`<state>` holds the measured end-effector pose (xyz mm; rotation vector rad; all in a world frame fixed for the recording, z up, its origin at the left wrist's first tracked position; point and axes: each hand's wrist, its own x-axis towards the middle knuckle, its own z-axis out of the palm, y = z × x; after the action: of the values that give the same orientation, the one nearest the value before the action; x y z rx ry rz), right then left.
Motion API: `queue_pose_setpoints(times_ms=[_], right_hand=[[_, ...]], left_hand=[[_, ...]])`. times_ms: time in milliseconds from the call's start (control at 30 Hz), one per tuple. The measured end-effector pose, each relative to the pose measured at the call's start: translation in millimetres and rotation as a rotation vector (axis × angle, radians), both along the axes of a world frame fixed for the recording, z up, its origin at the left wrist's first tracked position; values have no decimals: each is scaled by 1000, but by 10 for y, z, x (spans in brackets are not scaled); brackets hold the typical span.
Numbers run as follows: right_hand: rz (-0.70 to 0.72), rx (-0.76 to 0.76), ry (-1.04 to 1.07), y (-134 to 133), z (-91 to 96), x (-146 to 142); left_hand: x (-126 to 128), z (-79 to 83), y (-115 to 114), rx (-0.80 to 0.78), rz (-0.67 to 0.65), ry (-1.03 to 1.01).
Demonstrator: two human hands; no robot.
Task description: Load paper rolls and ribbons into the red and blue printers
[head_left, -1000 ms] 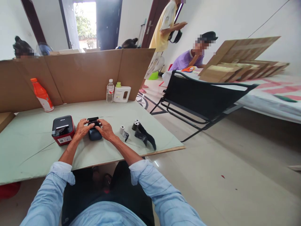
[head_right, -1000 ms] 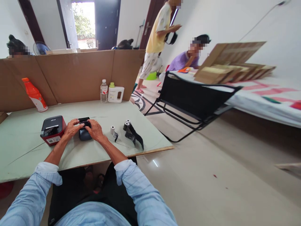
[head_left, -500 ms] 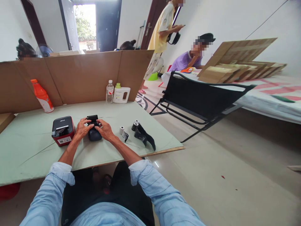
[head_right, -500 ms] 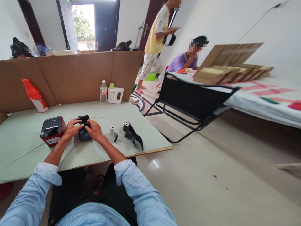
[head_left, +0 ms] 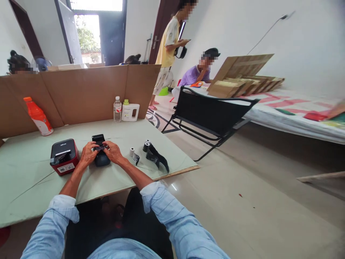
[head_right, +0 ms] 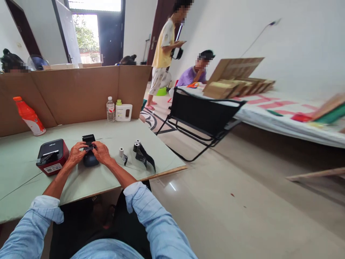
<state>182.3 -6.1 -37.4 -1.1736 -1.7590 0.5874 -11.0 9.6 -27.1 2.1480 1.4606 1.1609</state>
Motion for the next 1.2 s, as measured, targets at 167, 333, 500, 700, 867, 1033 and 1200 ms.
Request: queue_pose_setpoints(times_ms=[167, 333, 500, 700, 867, 1033, 1200], right_hand=[[10, 25, -56, 2, 87, -10], [26, 18, -83, -13, 174, -5], [45, 3, -94, -27, 218, 9], [69, -3, -87, -48, 234, 41], [128, -7, -91, -42, 240, 68], [166, -27, -64, -21, 235, 97], [217, -37, 6, -24, 237, 133]], left_hand=[[11, 120, -3, 61, -67, 47], [39, 255, -47, 11, -109, 24], [68, 310, -112, -102, -106, -52], [88, 340, -182, -139, -98, -100], [99, 379, -205, -140, -113, -179], [91, 397, -210, -138, -122, -155], [97, 419, -235, -107, -102, -169]])
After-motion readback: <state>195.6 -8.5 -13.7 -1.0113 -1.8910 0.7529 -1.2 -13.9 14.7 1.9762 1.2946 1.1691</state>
